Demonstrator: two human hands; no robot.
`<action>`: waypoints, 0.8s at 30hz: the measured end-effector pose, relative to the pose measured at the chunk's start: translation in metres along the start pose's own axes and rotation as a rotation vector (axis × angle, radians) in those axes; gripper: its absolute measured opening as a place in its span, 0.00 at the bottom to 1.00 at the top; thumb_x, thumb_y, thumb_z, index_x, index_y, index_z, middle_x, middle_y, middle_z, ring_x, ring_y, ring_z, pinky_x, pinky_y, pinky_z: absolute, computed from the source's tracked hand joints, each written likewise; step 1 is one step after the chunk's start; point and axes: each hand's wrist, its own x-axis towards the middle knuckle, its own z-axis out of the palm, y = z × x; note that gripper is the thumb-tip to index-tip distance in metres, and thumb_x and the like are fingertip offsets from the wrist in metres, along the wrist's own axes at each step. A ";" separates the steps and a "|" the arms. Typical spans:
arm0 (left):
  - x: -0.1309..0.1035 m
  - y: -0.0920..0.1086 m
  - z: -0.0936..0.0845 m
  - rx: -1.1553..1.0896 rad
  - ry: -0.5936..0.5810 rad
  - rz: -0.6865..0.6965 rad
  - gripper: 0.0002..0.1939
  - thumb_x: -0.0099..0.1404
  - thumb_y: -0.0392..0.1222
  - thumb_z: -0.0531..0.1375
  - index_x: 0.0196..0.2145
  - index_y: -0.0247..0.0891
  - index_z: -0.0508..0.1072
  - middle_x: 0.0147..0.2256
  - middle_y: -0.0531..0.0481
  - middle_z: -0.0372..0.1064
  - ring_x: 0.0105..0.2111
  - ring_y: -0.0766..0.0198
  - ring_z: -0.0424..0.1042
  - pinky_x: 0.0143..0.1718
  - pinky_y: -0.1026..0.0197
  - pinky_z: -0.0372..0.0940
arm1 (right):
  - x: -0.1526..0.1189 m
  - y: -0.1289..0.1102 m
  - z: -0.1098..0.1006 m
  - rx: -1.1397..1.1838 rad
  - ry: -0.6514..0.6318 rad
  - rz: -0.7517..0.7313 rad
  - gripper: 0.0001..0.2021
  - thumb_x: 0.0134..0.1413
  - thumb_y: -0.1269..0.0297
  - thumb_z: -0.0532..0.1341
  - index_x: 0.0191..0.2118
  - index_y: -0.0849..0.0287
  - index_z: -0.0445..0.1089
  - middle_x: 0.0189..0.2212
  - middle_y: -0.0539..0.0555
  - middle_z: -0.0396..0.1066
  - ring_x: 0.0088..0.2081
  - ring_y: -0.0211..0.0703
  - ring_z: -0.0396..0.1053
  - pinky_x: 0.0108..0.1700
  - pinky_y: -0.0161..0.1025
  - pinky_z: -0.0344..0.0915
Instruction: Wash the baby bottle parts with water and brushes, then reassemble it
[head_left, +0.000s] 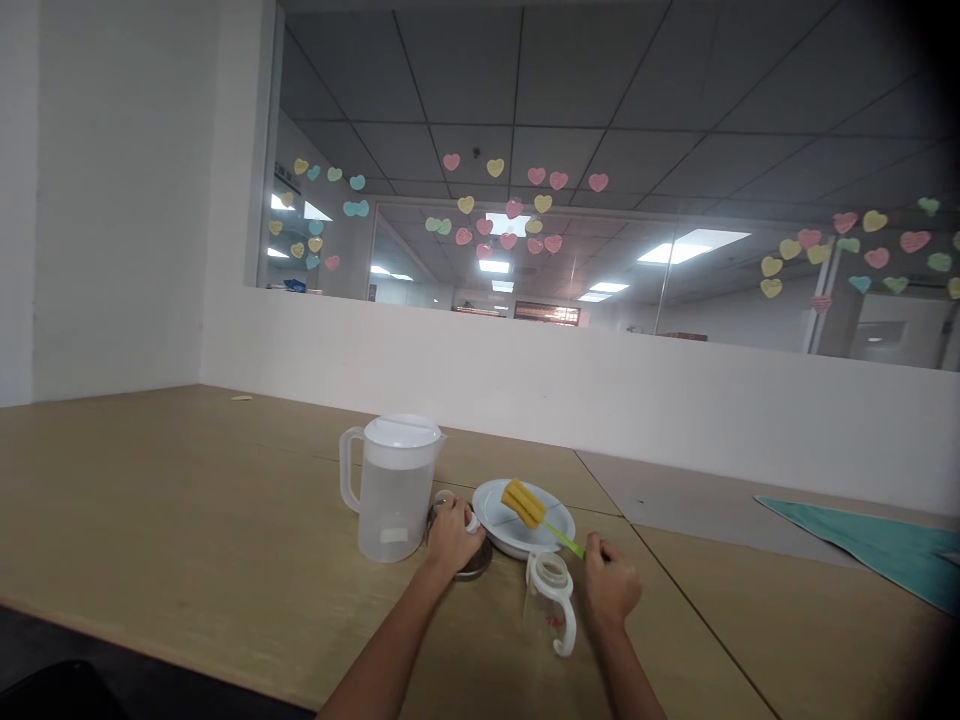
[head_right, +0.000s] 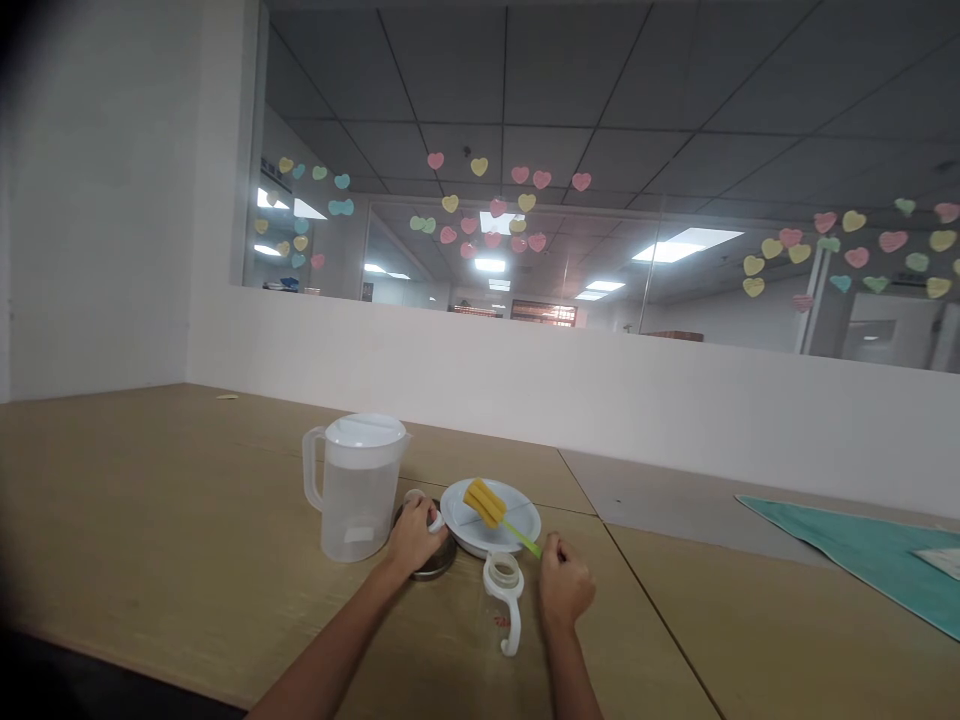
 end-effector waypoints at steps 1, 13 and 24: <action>0.000 0.000 0.000 -0.011 -0.007 -0.003 0.05 0.56 0.40 0.57 0.31 0.38 0.65 0.37 0.48 0.64 0.39 0.62 0.66 0.41 0.63 0.59 | 0.000 0.000 0.000 0.000 0.001 -0.004 0.21 0.51 0.54 0.50 0.25 0.60 0.75 0.25 0.61 0.73 0.24 0.46 0.63 0.25 0.36 0.49; -0.001 -0.005 0.009 -0.013 -0.112 0.055 0.10 0.51 0.42 0.60 0.31 0.37 0.66 0.38 0.47 0.66 0.40 0.59 0.67 0.40 0.62 0.59 | -0.001 -0.001 -0.001 -0.019 -0.001 -0.002 0.20 0.52 0.55 0.50 0.25 0.60 0.76 0.25 0.61 0.74 0.25 0.45 0.64 0.26 0.36 0.49; -0.003 -0.004 0.004 0.032 -0.152 0.040 0.16 0.53 0.49 0.61 0.38 0.39 0.67 0.42 0.47 0.67 0.42 0.58 0.68 0.41 0.60 0.59 | 0.000 -0.001 0.000 -0.016 0.008 -0.015 0.21 0.52 0.54 0.50 0.23 0.59 0.75 0.24 0.60 0.73 0.23 0.45 0.64 0.25 0.36 0.48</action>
